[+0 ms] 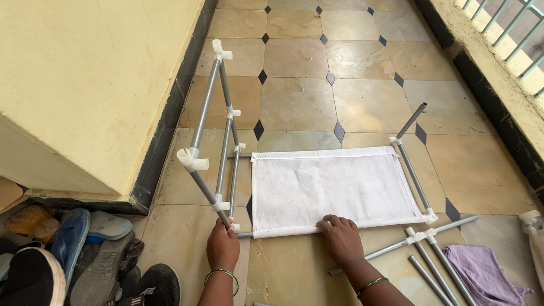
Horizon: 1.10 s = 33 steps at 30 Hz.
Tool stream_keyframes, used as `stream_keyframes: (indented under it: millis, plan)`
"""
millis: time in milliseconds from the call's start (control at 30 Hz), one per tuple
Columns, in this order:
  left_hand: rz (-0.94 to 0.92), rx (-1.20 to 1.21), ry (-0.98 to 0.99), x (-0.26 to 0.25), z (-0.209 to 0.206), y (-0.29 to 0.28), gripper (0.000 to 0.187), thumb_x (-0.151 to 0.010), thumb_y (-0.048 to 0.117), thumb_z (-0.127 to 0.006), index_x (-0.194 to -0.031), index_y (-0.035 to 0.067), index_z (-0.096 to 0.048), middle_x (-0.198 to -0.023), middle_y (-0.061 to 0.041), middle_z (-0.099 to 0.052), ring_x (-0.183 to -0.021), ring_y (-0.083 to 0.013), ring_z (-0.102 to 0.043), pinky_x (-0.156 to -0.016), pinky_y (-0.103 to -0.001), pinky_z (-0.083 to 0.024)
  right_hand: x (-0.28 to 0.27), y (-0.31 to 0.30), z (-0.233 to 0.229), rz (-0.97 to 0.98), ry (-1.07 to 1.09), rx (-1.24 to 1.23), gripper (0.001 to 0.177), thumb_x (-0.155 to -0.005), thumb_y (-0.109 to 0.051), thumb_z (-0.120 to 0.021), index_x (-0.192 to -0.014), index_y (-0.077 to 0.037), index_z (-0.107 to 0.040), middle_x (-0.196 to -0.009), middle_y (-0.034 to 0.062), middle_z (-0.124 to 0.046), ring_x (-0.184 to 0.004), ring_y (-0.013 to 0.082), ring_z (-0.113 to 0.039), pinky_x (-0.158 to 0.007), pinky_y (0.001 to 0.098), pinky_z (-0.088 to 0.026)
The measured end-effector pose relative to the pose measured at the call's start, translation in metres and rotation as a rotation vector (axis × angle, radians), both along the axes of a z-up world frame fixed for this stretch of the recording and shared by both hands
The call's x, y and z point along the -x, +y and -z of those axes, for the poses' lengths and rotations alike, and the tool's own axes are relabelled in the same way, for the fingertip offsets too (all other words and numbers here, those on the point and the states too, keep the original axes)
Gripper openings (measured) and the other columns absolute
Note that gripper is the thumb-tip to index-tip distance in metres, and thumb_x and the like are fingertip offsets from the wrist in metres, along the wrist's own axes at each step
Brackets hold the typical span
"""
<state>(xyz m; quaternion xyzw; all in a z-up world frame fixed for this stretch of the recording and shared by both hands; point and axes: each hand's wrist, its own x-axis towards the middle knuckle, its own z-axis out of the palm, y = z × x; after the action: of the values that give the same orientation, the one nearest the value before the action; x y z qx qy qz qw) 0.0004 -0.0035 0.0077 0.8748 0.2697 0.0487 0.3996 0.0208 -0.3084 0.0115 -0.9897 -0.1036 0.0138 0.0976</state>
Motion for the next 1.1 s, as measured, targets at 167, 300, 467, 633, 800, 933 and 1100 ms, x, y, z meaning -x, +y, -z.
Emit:
stream_keyframes:
  millis: [167,300,467,633,800,933,1100]
  plan:
    - [-0.008,0.013,-0.005,-0.001,-0.002,0.0,0.019,-0.098,0.015,-0.057,-0.116,0.015,-0.063,-0.116,-0.009,-0.073,-0.105,-0.0311,-0.07,-0.088,-0.044,-0.054,0.0,0.001,-0.001,0.01,0.001,0.005,0.03,-0.093,-0.015,-0.056,-0.117,-0.025,-0.071,-0.131,-0.0045,-0.061,-0.126,0.0192,-0.054,-0.113,0.0395,-0.036]
    - [-0.006,0.003,-0.011,-0.002,-0.002,0.0,0.018,-0.098,0.019,-0.058,-0.115,0.014,-0.063,-0.114,-0.009,-0.074,-0.103,-0.0312,-0.07,-0.087,-0.044,-0.054,0.0,0.0,0.001,0.001,-0.023,0.014,0.031,-0.093,-0.014,-0.056,-0.118,-0.025,-0.071,-0.131,-0.0041,-0.061,-0.126,0.0194,-0.054,-0.112,0.0399,-0.037]
    - [0.0,0.01,-0.036,-0.002,-0.002,-0.001,0.019,-0.097,0.023,-0.06,-0.113,0.013,-0.063,-0.109,-0.008,-0.075,-0.1,-0.0305,-0.071,-0.085,-0.044,-0.055,0.0,0.0,0.003,0.002,-0.025,0.014,0.031,-0.093,-0.014,-0.056,-0.117,-0.025,-0.071,-0.131,-0.0047,-0.062,-0.126,0.0192,-0.055,-0.112,0.0398,-0.037]
    - [-0.001,-0.013,-0.037,0.0,-0.002,-0.001,0.018,-0.098,0.024,-0.06,-0.111,0.013,-0.064,-0.108,-0.008,-0.075,-0.1,-0.0303,-0.071,-0.084,-0.044,-0.055,0.001,-0.001,0.005,-0.007,-0.028,0.005,0.03,-0.092,-0.015,-0.057,-0.115,-0.026,-0.071,-0.13,-0.0056,-0.062,-0.125,0.0184,-0.056,-0.111,0.0395,-0.038]
    - [-0.06,0.041,-0.051,-0.004,0.007,0.001,0.016,-0.1,0.024,-0.059,-0.11,0.013,-0.063,-0.109,-0.009,-0.074,-0.1,-0.0309,-0.071,-0.084,-0.044,-0.054,0.0,-0.002,0.008,-0.007,-0.061,-0.012,0.026,-0.094,-0.019,-0.057,-0.115,-0.025,-0.071,-0.128,-0.0046,-0.063,-0.122,0.0194,-0.056,-0.11,0.0399,-0.038]
    - [-0.099,0.038,-0.221,-0.01,0.023,0.006,0.013,-0.101,0.02,-0.056,-0.105,0.01,-0.063,-0.108,-0.013,-0.07,-0.096,-0.031,-0.071,-0.082,-0.044,-0.055,-0.001,-0.006,0.014,-0.007,-0.06,-0.002,0.029,-0.091,-0.017,-0.056,-0.115,-0.025,-0.071,-0.129,-0.0039,-0.063,-0.123,0.0198,-0.056,-0.11,0.0401,-0.038]
    - [-0.137,0.075,-0.336,-0.02,0.026,0.011,0.016,-0.104,0.02,-0.053,-0.111,0.01,-0.064,-0.104,-0.012,-0.075,-0.097,-0.0301,-0.072,-0.085,-0.043,-0.055,-0.004,-0.01,0.022,-0.058,-0.091,-0.103,0.029,-0.092,-0.016,-0.054,-0.115,-0.021,-0.07,-0.128,0.0011,-0.063,-0.123,0.0251,-0.055,-0.111,0.0428,-0.037]
